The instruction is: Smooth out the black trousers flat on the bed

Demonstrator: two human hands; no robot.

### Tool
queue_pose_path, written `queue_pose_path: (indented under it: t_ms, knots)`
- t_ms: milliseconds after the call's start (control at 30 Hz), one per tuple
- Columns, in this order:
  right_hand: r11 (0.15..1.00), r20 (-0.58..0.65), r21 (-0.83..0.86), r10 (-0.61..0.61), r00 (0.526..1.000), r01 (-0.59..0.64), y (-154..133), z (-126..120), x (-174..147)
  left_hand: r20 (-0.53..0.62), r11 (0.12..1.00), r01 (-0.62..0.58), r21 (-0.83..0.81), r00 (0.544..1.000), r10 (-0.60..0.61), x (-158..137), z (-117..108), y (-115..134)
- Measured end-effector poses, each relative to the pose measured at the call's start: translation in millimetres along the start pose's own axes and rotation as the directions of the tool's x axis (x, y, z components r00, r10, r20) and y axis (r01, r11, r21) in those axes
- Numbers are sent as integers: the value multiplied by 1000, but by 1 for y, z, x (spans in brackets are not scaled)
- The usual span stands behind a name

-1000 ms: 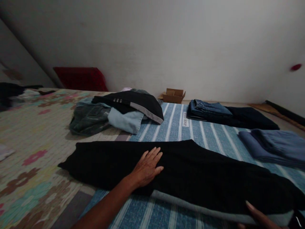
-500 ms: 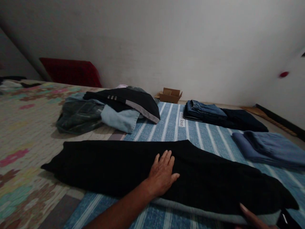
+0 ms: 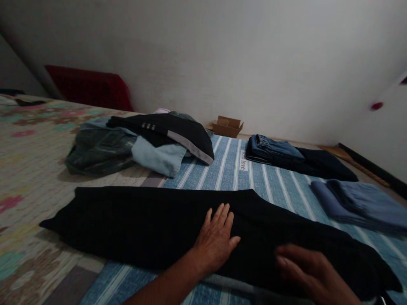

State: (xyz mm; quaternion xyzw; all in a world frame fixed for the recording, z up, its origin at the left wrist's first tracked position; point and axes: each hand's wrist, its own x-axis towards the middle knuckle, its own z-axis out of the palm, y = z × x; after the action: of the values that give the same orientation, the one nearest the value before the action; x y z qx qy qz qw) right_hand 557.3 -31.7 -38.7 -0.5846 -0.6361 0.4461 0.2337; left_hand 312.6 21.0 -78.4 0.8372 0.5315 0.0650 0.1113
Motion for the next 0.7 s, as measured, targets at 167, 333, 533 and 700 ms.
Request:
queue_pose_path:
  t_ms: [167, 333, 533, 700]
  knots:
    - [901, -114, -406, -216, 970, 153, -31, -17, 116, -31, 1000, -8, 2, 999, 8, -2, 5, -2]
    - [810, 95, -551, -181, 979, 203, -36, -14, 189, -64, 1000, -29, -8, 998, 28, -4, 8, -4]
    - [803, 338, -558, -8, 941, 208, -43, -24, 214, -60, 999, -31, -22, 998, 30, -6, 8, -2]
    - [816, 433, -558, 132, 892, 150, -43, -33, 224, -64, 999, -34, -32, 997, 32, -7, 11, -2]
